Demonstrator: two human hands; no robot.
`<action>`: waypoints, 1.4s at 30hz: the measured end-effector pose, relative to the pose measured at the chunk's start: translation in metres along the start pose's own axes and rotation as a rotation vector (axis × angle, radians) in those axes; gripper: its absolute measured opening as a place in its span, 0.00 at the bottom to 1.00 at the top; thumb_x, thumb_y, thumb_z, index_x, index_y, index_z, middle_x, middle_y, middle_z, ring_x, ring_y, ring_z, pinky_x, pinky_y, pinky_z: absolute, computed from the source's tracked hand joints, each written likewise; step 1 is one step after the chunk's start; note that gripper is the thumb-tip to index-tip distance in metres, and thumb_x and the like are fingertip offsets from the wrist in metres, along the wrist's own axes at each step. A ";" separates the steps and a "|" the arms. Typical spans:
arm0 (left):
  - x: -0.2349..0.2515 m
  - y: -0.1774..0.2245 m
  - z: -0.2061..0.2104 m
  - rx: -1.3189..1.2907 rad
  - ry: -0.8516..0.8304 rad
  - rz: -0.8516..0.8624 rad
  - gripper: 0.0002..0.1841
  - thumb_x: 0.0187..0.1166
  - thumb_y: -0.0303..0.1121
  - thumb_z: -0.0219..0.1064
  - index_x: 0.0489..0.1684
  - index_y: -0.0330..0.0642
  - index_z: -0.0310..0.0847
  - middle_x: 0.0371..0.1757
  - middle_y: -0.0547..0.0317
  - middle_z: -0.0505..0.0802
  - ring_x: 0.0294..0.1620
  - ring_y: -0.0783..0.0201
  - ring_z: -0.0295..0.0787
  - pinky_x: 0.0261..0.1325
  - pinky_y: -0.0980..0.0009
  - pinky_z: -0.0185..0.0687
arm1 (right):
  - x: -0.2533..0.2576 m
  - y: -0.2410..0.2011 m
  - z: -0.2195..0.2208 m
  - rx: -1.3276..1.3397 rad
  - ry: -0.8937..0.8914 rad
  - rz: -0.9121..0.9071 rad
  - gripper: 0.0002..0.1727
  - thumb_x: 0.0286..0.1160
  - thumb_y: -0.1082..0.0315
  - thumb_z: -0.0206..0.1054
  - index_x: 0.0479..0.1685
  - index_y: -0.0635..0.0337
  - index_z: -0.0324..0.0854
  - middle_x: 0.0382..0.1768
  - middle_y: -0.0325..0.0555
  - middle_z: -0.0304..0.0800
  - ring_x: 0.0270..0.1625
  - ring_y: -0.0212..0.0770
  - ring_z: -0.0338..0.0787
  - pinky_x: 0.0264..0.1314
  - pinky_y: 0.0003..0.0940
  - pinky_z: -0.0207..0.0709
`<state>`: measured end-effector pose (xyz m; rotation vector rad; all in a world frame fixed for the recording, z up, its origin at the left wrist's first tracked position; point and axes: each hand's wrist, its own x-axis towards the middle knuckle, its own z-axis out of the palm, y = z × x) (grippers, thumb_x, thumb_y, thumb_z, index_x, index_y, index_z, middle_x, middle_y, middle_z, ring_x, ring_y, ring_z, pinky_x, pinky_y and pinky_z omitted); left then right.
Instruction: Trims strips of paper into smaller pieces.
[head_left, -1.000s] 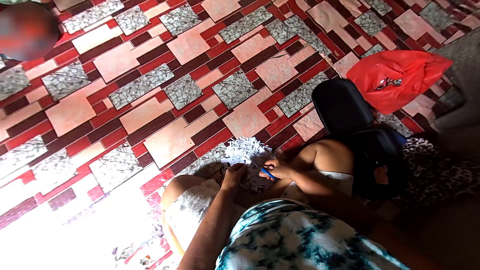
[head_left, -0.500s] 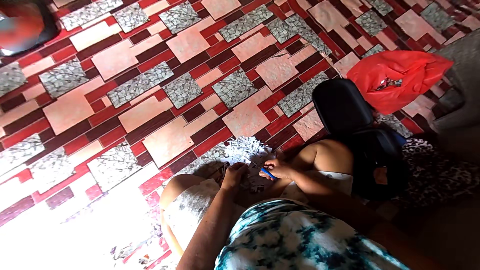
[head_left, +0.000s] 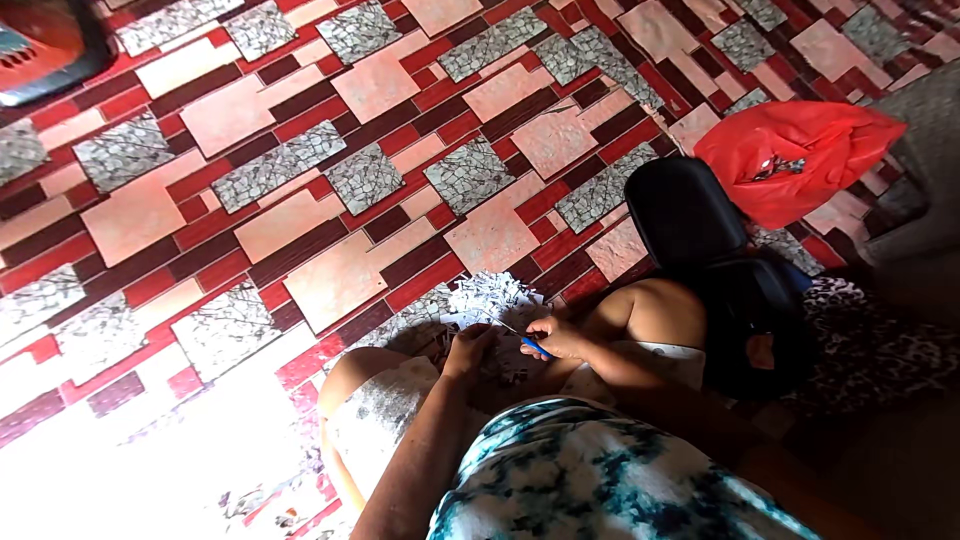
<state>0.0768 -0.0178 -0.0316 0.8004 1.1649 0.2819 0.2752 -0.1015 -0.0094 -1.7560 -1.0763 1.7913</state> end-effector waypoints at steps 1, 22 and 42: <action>0.000 0.000 0.000 -0.005 0.003 0.001 0.06 0.87 0.27 0.63 0.46 0.31 0.80 0.27 0.57 0.89 0.19 0.71 0.81 0.22 0.79 0.77 | 0.000 -0.001 0.000 0.009 -0.001 0.013 0.18 0.79 0.61 0.73 0.55 0.68 0.81 0.30 0.38 0.85 0.26 0.24 0.81 0.34 0.20 0.77; -0.004 0.002 -0.004 -0.002 0.014 -0.021 0.06 0.87 0.27 0.63 0.46 0.31 0.81 0.26 0.57 0.89 0.19 0.71 0.81 0.23 0.79 0.78 | -0.001 0.001 -0.002 0.021 0.031 -0.037 0.20 0.79 0.60 0.72 0.57 0.68 0.82 0.30 0.37 0.85 0.28 0.23 0.81 0.35 0.20 0.77; -0.002 0.001 -0.001 0.005 0.016 -0.021 0.06 0.87 0.27 0.63 0.45 0.32 0.82 0.26 0.58 0.89 0.19 0.71 0.82 0.23 0.79 0.78 | -0.001 -0.001 -0.001 0.012 0.015 -0.002 0.18 0.80 0.61 0.72 0.58 0.68 0.81 0.32 0.39 0.86 0.28 0.23 0.81 0.34 0.19 0.76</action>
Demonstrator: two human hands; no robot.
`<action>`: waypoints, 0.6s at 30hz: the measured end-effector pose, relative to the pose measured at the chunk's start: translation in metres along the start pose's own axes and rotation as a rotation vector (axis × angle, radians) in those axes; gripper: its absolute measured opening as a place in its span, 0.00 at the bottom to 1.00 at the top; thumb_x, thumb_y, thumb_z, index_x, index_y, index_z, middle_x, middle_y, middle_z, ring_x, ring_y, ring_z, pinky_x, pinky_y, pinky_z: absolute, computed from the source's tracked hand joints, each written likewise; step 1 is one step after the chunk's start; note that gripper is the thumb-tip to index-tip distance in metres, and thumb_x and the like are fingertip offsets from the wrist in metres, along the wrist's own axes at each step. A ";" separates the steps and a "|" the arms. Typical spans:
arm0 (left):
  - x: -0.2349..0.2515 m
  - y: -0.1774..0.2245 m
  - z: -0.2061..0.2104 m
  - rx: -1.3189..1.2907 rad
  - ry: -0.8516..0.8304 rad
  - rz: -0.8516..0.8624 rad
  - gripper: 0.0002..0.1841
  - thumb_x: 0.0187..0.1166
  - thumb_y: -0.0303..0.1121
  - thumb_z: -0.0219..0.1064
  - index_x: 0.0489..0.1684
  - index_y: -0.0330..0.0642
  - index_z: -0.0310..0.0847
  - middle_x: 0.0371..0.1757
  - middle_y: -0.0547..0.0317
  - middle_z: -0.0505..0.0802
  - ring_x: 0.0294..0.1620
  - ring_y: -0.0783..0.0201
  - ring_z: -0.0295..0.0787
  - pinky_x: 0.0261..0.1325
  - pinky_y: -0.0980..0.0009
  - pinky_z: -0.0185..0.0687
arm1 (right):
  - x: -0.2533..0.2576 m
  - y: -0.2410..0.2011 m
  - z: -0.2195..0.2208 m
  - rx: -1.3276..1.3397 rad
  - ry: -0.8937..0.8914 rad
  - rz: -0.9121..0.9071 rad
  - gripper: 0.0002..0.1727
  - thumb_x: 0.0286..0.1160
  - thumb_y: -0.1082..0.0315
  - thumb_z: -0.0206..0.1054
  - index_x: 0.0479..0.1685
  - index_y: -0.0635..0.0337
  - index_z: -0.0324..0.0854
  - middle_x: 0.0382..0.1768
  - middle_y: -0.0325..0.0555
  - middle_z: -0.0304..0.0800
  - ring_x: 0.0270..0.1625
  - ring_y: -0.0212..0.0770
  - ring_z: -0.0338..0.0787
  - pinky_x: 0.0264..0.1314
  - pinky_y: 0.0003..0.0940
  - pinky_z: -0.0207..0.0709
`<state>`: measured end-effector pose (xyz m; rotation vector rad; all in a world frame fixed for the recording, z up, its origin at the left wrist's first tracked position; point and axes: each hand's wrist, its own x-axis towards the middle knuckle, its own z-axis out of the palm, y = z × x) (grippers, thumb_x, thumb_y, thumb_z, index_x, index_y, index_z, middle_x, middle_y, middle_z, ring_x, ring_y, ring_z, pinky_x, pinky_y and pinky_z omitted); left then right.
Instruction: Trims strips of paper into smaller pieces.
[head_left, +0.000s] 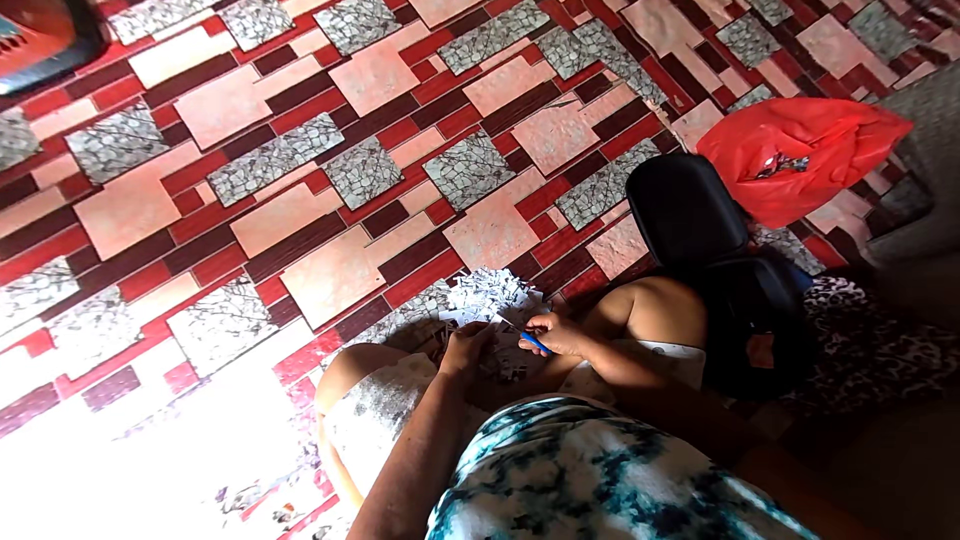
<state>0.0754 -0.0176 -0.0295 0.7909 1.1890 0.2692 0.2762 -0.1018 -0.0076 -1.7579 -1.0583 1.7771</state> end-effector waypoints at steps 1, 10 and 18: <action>0.000 0.000 0.000 0.007 -0.003 0.002 0.06 0.87 0.27 0.64 0.45 0.31 0.82 0.26 0.58 0.89 0.19 0.71 0.82 0.24 0.78 0.79 | 0.000 -0.001 0.000 -0.001 0.008 0.006 0.19 0.80 0.62 0.72 0.60 0.68 0.81 0.34 0.40 0.88 0.29 0.23 0.81 0.35 0.20 0.76; 0.001 -0.001 0.000 -0.026 0.025 0.008 0.06 0.87 0.26 0.61 0.46 0.31 0.80 0.26 0.57 0.89 0.19 0.70 0.83 0.24 0.78 0.80 | -0.001 -0.007 0.000 0.000 -0.051 0.069 0.19 0.82 0.58 0.70 0.56 0.66 0.80 0.30 0.37 0.84 0.27 0.23 0.80 0.32 0.20 0.73; 0.002 -0.001 0.002 -0.021 0.000 0.002 0.06 0.86 0.27 0.64 0.45 0.31 0.81 0.26 0.56 0.90 0.19 0.70 0.83 0.24 0.78 0.79 | 0.001 -0.001 0.000 -0.024 -0.021 0.018 0.18 0.80 0.61 0.72 0.57 0.68 0.82 0.31 0.38 0.85 0.28 0.23 0.80 0.34 0.19 0.76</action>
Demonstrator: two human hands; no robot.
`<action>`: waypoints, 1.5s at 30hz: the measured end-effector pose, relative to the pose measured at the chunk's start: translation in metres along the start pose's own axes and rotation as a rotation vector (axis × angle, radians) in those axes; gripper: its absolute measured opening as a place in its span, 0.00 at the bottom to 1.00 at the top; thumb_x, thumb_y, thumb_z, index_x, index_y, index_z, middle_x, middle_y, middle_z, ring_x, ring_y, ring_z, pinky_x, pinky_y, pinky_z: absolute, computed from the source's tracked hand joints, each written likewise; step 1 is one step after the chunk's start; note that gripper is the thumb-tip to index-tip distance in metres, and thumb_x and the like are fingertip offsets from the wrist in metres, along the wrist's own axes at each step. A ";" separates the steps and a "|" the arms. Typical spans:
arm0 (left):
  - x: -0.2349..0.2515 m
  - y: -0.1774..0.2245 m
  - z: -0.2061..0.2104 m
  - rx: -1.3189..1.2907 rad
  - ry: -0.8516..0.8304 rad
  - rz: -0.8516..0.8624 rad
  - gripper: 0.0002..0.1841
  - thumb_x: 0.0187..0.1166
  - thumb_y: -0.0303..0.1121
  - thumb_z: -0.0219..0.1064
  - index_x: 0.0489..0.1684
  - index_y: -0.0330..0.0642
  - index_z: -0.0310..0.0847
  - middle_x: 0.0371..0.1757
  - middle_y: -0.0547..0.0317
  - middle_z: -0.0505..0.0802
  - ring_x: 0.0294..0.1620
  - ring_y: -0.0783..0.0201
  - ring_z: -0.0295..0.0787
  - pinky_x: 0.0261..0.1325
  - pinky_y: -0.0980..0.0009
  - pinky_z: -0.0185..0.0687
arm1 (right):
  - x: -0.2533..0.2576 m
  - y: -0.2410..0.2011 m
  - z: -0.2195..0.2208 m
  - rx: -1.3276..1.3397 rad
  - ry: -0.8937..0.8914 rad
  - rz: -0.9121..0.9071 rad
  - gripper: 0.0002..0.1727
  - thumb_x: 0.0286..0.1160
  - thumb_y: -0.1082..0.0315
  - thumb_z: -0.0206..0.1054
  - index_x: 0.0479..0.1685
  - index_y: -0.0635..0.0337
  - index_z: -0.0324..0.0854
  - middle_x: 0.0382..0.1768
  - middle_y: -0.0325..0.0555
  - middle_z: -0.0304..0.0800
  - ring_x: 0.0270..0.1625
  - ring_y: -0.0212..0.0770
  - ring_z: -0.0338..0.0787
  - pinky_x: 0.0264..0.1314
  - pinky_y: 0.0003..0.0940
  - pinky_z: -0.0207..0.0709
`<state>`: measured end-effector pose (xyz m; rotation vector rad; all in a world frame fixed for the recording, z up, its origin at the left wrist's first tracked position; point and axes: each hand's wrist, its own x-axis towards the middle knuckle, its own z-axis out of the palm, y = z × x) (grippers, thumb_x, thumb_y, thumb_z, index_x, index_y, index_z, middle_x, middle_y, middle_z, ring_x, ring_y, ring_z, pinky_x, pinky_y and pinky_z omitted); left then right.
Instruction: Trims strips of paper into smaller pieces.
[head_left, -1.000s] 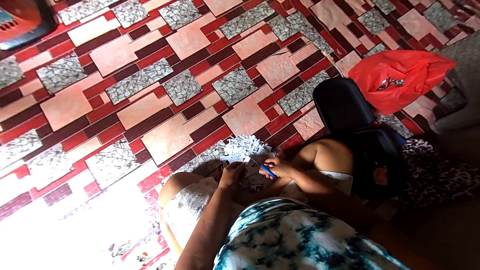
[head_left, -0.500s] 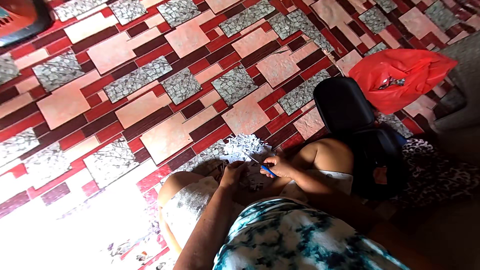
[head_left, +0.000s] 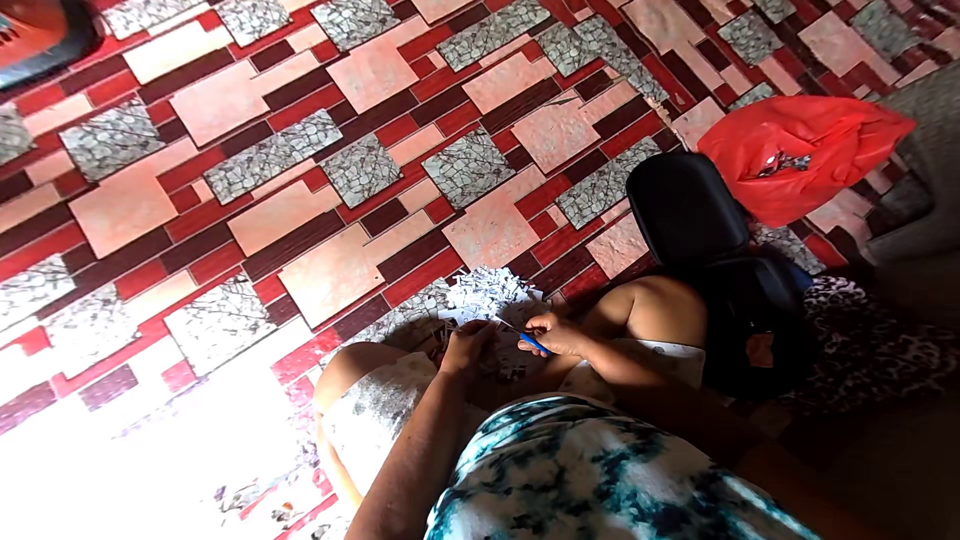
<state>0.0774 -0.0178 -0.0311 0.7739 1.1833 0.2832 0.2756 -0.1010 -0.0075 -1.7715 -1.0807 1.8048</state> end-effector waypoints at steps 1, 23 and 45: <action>0.000 0.000 0.000 -0.003 -0.001 -0.001 0.06 0.86 0.27 0.64 0.45 0.31 0.81 0.26 0.56 0.90 0.19 0.70 0.83 0.24 0.78 0.79 | 0.000 -0.001 0.000 0.001 0.006 0.003 0.18 0.80 0.62 0.71 0.58 0.68 0.81 0.32 0.39 0.86 0.28 0.23 0.81 0.35 0.19 0.76; 0.001 -0.001 0.000 -0.089 -0.010 -0.024 0.06 0.88 0.26 0.61 0.46 0.31 0.80 0.28 0.55 0.90 0.22 0.69 0.84 0.27 0.77 0.82 | 0.001 0.002 0.000 0.034 -0.012 -0.033 0.17 0.80 0.61 0.72 0.55 0.67 0.81 0.29 0.35 0.85 0.27 0.22 0.81 0.34 0.18 0.76; 0.003 -0.002 0.001 -0.039 -0.017 -0.017 0.06 0.88 0.26 0.60 0.49 0.31 0.79 0.29 0.56 0.90 0.23 0.69 0.85 0.28 0.77 0.83 | -0.001 0.000 0.000 0.026 -0.011 -0.007 0.18 0.80 0.60 0.72 0.55 0.68 0.81 0.27 0.36 0.84 0.27 0.23 0.80 0.34 0.20 0.75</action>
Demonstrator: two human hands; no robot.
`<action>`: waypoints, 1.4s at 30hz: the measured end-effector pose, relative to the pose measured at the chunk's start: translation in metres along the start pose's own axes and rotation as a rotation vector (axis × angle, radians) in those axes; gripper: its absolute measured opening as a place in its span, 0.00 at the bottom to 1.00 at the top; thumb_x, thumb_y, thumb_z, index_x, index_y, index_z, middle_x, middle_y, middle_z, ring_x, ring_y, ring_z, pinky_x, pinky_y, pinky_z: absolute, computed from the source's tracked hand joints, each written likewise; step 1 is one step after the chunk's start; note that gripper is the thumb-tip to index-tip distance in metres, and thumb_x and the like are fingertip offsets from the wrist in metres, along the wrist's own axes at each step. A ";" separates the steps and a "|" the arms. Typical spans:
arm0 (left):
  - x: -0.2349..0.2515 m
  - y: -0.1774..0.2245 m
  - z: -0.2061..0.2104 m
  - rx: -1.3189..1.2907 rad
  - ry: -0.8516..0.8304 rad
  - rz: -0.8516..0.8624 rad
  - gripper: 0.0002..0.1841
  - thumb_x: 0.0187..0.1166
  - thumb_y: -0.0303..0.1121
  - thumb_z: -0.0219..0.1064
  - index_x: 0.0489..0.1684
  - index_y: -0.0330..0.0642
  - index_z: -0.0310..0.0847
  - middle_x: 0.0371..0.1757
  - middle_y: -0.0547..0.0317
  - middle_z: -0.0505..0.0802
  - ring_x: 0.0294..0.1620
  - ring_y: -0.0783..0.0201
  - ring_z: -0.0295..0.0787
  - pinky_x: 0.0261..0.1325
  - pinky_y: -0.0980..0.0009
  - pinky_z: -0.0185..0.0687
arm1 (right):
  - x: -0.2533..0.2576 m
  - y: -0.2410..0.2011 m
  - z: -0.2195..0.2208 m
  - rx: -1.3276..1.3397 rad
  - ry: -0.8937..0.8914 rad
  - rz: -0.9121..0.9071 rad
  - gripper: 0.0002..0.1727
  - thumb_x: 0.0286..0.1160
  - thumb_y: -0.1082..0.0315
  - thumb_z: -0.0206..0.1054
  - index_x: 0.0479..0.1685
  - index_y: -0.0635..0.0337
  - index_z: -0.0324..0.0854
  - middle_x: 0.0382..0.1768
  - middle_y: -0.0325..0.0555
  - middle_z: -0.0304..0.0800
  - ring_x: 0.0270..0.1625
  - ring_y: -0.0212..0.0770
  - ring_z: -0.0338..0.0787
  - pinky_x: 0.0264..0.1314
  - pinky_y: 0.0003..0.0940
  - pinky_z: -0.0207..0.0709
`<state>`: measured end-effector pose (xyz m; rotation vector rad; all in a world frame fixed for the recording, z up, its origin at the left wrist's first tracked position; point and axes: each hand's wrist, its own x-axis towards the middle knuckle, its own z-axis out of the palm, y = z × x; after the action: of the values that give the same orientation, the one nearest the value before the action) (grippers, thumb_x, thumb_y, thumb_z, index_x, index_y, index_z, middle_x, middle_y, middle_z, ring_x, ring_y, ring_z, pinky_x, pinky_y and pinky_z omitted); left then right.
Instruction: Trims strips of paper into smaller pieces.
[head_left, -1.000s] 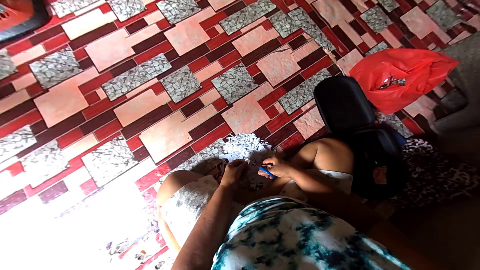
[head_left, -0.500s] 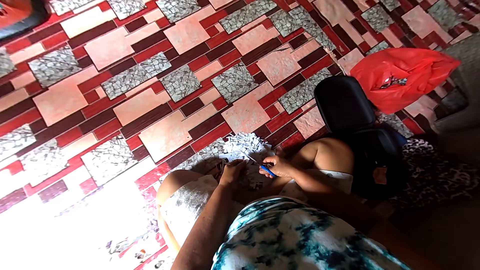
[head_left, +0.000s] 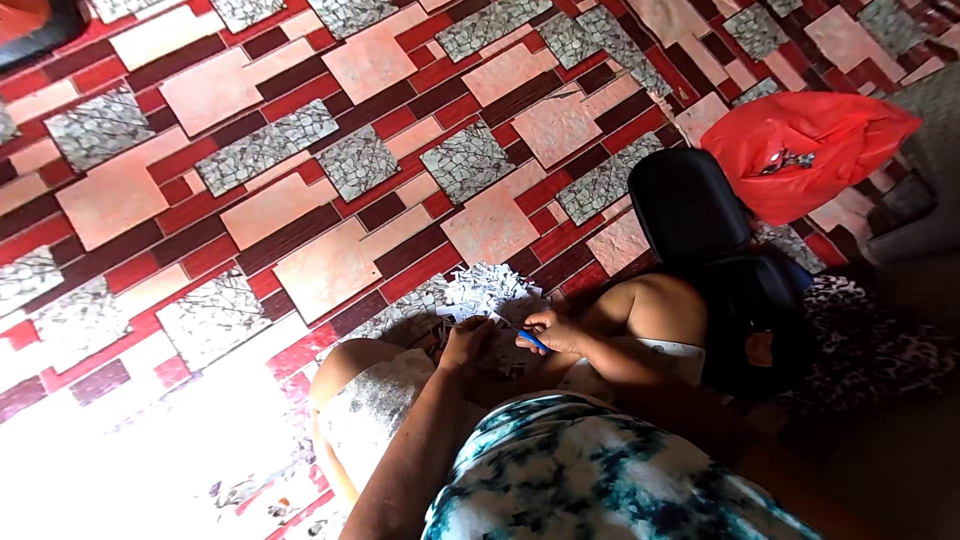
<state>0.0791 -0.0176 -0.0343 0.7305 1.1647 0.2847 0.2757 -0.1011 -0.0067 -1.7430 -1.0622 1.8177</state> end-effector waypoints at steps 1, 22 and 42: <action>0.000 0.000 0.000 -0.006 0.000 -0.008 0.06 0.88 0.26 0.60 0.49 0.31 0.79 0.29 0.56 0.90 0.23 0.69 0.85 0.29 0.76 0.83 | 0.000 0.000 0.000 0.007 0.004 -0.003 0.18 0.80 0.61 0.72 0.55 0.68 0.81 0.27 0.35 0.84 0.26 0.23 0.80 0.34 0.20 0.75; -0.002 0.003 0.004 0.012 0.019 -0.017 0.06 0.87 0.26 0.62 0.44 0.31 0.81 0.27 0.56 0.90 0.22 0.69 0.85 0.27 0.78 0.82 | -0.001 -0.003 0.000 -0.004 -0.021 0.025 0.19 0.80 0.59 0.72 0.56 0.67 0.81 0.28 0.36 0.84 0.27 0.23 0.80 0.34 0.20 0.75; -0.001 0.002 0.004 -0.007 0.020 -0.007 0.06 0.87 0.26 0.62 0.42 0.32 0.81 0.26 0.56 0.90 0.21 0.70 0.84 0.26 0.78 0.81 | -0.002 -0.005 0.000 -0.051 -0.038 0.021 0.20 0.81 0.58 0.71 0.56 0.69 0.80 0.30 0.38 0.85 0.28 0.24 0.80 0.36 0.20 0.76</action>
<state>0.0824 -0.0177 -0.0318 0.7190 1.1847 0.2906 0.2753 -0.0992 -0.0013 -1.7622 -1.1187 1.8582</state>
